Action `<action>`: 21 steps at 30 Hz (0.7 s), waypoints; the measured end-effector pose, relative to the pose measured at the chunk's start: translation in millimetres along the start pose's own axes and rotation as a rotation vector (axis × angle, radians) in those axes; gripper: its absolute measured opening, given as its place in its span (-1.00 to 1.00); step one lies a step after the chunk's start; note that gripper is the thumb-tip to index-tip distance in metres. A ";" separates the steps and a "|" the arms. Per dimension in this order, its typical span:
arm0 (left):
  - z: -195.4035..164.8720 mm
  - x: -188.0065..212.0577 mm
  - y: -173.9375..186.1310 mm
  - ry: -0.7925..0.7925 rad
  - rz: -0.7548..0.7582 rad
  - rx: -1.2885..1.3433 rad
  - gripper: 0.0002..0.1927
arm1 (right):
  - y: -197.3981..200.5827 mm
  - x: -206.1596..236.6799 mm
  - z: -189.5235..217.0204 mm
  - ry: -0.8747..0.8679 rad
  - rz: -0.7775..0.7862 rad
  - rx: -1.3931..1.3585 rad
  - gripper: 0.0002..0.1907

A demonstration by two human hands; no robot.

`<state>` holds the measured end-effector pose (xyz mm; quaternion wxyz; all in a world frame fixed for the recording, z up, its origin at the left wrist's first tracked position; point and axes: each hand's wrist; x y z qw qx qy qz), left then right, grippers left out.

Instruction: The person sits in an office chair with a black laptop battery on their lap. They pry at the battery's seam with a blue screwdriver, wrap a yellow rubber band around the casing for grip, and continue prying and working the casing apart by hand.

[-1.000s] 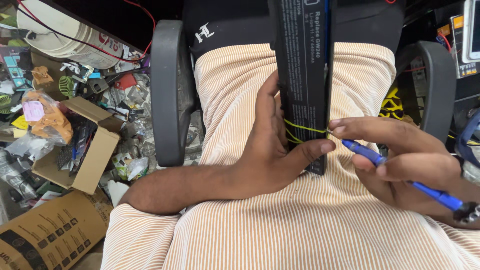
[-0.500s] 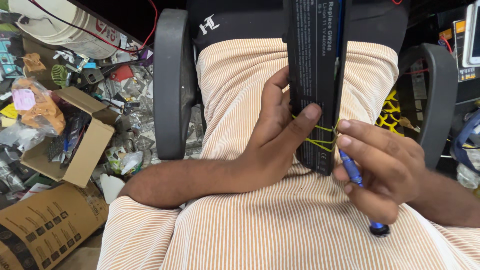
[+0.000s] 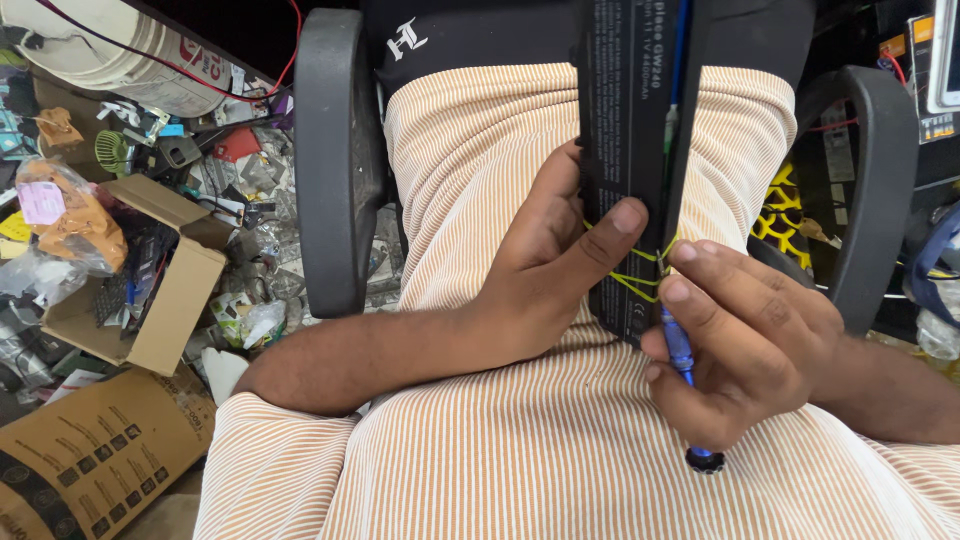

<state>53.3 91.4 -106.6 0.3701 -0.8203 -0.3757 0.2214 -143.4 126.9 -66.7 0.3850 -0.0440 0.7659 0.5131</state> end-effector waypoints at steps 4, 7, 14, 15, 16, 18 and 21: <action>-4.1 -3.5 -2.0 0.015 -0.004 -0.043 -0.64 | 3.1 -3.1 -3.0 0.001 0.035 0.042 -0.81; -6.9 -5.1 -4.4 0.028 -0.008 -0.072 -0.63 | 3.1 -5.3 -3.7 0.014 0.041 0.114 -0.83; -3.1 -7.0 -7.6 -0.011 -0.033 -0.144 -0.63 | 7.2 -10.2 -0.7 0.022 0.081 0.160 -0.83; -2.4 -7.1 -7.9 -0.014 -0.038 -0.154 -0.61 | 8.1 -11.3 -0.7 0.030 0.082 0.169 -0.84; -1.7 -7.2 -8.1 -0.017 -0.044 -0.165 -0.60 | 8.9 -12.3 -0.4 0.038 0.082 0.177 -0.85; -0.8 -7.6 -8.6 -0.027 -0.045 -0.173 -0.57 | 10.0 -14.7 -0.1 0.057 0.086 0.199 -0.86; 0.4 -7.9 -9.2 -0.048 -0.042 -0.181 -0.56 | 10.8 -18.6 0.6 0.085 0.094 0.237 -0.85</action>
Point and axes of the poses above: each hand's wrist, its own x-axis away from the middle knuckle, its own y-axis out of the back of the hand, z = x × y, and after that the axes turned 2 degrees about z, right-handed
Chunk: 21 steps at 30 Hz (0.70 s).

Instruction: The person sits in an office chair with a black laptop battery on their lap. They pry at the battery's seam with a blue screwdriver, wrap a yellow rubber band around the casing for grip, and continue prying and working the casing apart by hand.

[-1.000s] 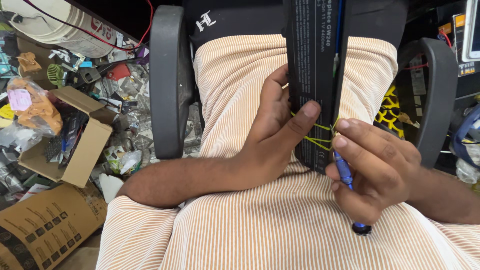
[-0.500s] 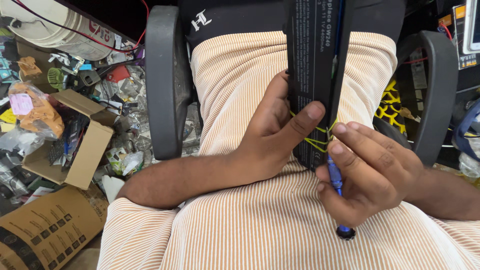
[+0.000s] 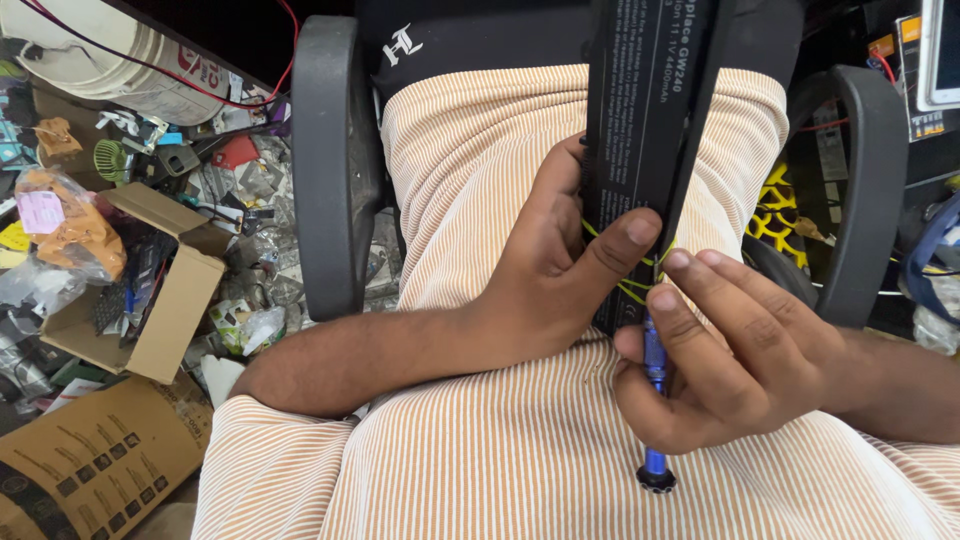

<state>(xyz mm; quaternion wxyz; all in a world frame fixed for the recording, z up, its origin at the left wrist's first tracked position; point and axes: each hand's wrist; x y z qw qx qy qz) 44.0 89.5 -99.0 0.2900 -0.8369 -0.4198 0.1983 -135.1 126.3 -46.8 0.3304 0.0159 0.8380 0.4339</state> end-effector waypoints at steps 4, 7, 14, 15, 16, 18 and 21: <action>0.5 0.9 -0.3 -0.027 -0.013 -0.021 -0.52 | 1.8 -4.9 -0.9 0.017 0.005 0.012 -0.85; -1.1 2.4 0.1 -0.015 -0.004 -0.020 -0.51 | 3.9 -6.5 -4.5 0.035 0.007 -0.064 -0.84; -3.9 0.6 -2.1 -0.008 -0.026 -0.011 -0.52 | -2.2 2.6 -3.8 0.001 -0.033 -0.179 -0.75; -3.9 0.9 -2.2 -0.006 -0.036 -0.013 -0.53 | -3.8 5.0 -1.8 -0.009 -0.036 -0.170 -0.76; -3.6 0.8 -2.6 -0.005 -0.046 -0.015 -0.53 | -5.6 7.2 0.2 -0.019 -0.038 -0.162 -0.77; -3.5 1.4 -3.0 0.000 -0.056 -0.018 -0.54 | -8.4 11.0 3.3 -0.046 -0.044 -0.163 -0.78; -3.9 1.3 -4.0 0.009 -0.064 0.005 -0.53 | -9.7 14.2 4.8 -0.087 -0.044 -0.190 -0.78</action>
Point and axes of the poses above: each hand's wrist, its own x-axis away from the middle knuckle, its own y-axis out of the back of the hand, z = x × y, and after that the axes turned 2 degrees about z, right-handed
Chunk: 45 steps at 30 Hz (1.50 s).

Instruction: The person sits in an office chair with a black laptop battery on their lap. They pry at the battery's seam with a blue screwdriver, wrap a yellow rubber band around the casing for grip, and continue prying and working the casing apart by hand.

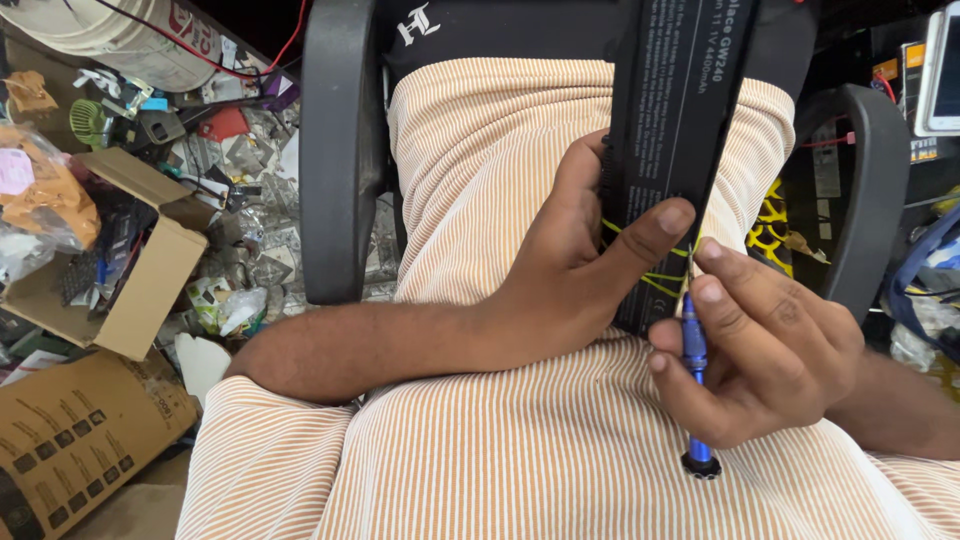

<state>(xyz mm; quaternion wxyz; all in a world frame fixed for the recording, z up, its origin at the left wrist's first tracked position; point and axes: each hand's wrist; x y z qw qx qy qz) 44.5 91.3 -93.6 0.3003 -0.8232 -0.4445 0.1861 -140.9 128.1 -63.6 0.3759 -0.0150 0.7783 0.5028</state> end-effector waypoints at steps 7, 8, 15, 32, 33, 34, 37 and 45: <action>-1.4 -1.6 5.8 0.050 0.009 -0.007 -0.51 | -0.6 10.2 1.8 -0.010 0.002 -0.012 -0.77; -0.5 -1.8 7.7 0.040 0.022 -0.014 -0.52 | -1.4 13.1 2.0 -0.013 -0.009 -0.014 -0.77; 4.5 -8.4 17.6 -0.004 0.147 0.064 -0.58 | -4.2 24.2 -2.6 0.005 -0.047 -0.097 -0.79; 10.5 -11.9 13.7 0.017 0.088 0.026 -0.60 | -2.4 26.9 -1.2 0.039 0.022 0.021 -0.86; 10.0 -11.9 13.6 0.016 0.093 0.022 -0.60 | -1.9 26.5 -0.7 0.041 0.032 0.031 -0.86; 9.4 -11.7 13.8 0.016 0.097 0.018 -0.61 | -1.2 26.1 0.3 0.042 0.042 0.042 -0.86; 9.0 -12.2 14.8 -0.001 0.120 0.029 -0.63 | -0.3 25.9 -0.3 0.009 0.008 -0.025 -0.86; 7.1 -8.0 22.1 0.059 0.132 0.191 -0.70 | -6.4 26.0 -11.0 -0.254 -0.205 -0.707 -0.72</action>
Point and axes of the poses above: each hand's wrist, its own x-axis away from the middle knuckle, its own y-axis out of the back of the hand, z = x × y, and after that the axes turned 2 degrees about z, right-handed
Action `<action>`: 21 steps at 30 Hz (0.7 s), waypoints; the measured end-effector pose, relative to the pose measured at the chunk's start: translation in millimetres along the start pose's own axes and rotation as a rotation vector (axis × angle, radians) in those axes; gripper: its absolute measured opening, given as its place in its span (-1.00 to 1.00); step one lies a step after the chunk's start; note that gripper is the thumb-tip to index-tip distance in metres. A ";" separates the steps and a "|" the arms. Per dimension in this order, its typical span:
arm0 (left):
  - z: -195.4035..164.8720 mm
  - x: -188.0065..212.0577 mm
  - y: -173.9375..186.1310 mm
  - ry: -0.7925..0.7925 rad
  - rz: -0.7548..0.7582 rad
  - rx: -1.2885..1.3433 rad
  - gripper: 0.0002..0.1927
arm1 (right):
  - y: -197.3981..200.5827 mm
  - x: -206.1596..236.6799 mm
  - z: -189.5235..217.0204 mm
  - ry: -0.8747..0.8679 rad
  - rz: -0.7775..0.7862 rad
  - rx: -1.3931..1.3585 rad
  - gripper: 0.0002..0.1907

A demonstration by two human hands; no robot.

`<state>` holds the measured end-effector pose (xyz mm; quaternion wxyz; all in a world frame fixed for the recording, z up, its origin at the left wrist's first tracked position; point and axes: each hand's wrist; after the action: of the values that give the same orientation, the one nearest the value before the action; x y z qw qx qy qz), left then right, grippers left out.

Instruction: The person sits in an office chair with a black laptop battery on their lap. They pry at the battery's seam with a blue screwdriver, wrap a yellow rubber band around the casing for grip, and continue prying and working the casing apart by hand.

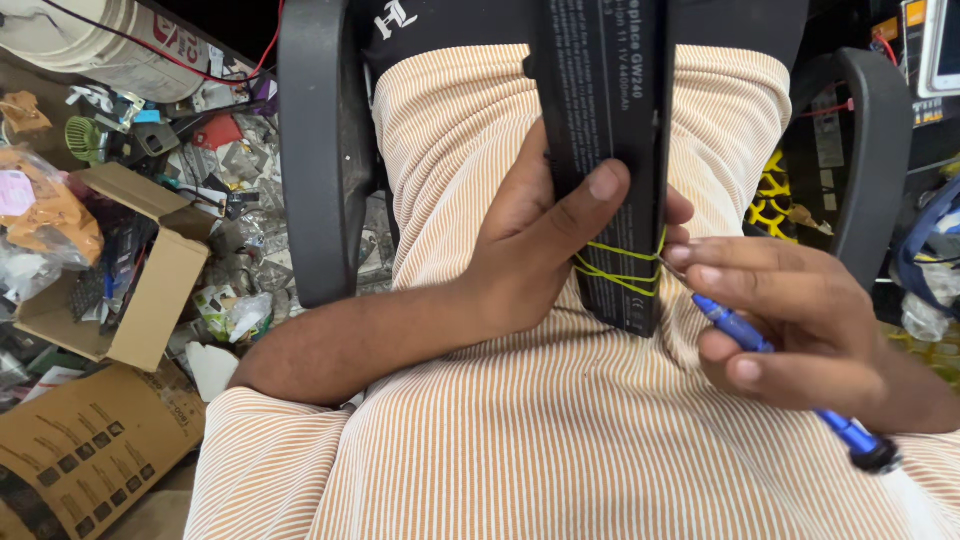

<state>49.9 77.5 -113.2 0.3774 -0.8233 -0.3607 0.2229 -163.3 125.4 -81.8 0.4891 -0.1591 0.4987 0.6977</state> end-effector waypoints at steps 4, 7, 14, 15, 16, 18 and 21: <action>-4.7 1.8 1.7 0.011 -0.001 -0.017 -0.70 | -2.3 -3.8 6.7 -0.079 -0.041 0.016 -0.68; -7.5 2.2 2.4 0.009 0.010 -0.029 -0.69 | 11.1 -6.1 14.5 -0.198 0.069 -0.043 -0.70; -8.3 1.1 6.1 0.031 -0.001 -0.049 -0.65 | 39.7 -24.8 26.8 -0.493 0.227 -0.207 -0.73; -7.7 0.7 6.5 0.038 -0.009 -0.052 -0.65 | 39.2 -29.3 25.8 -0.457 0.256 -0.157 -0.75; -7.4 0.4 7.2 0.045 -0.016 -0.055 -0.64 | 37.4 -33.7 24.3 -0.420 0.285 -0.107 -0.77; -6.6 -0.8 8.6 0.056 -0.018 -0.054 -0.62 | 29.6 -39.5 19.5 -0.276 0.284 0.018 -0.81; -6.1 -2.4 10.8 0.064 0.007 -0.017 -0.62 | 4.8 -36.0 11.8 -0.005 0.189 0.233 -0.86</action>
<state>56.8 67.9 -117.6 0.3809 -0.8344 -0.3476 0.1947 -147.2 116.5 -48.3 0.4376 -0.0523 0.5879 0.6784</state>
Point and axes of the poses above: each hand's wrist, its own x-axis away from the middle knuckle, its own y-axis out of the back of the hand, z = x × y, and after that the axes turned 2 degrees about z, right-handed
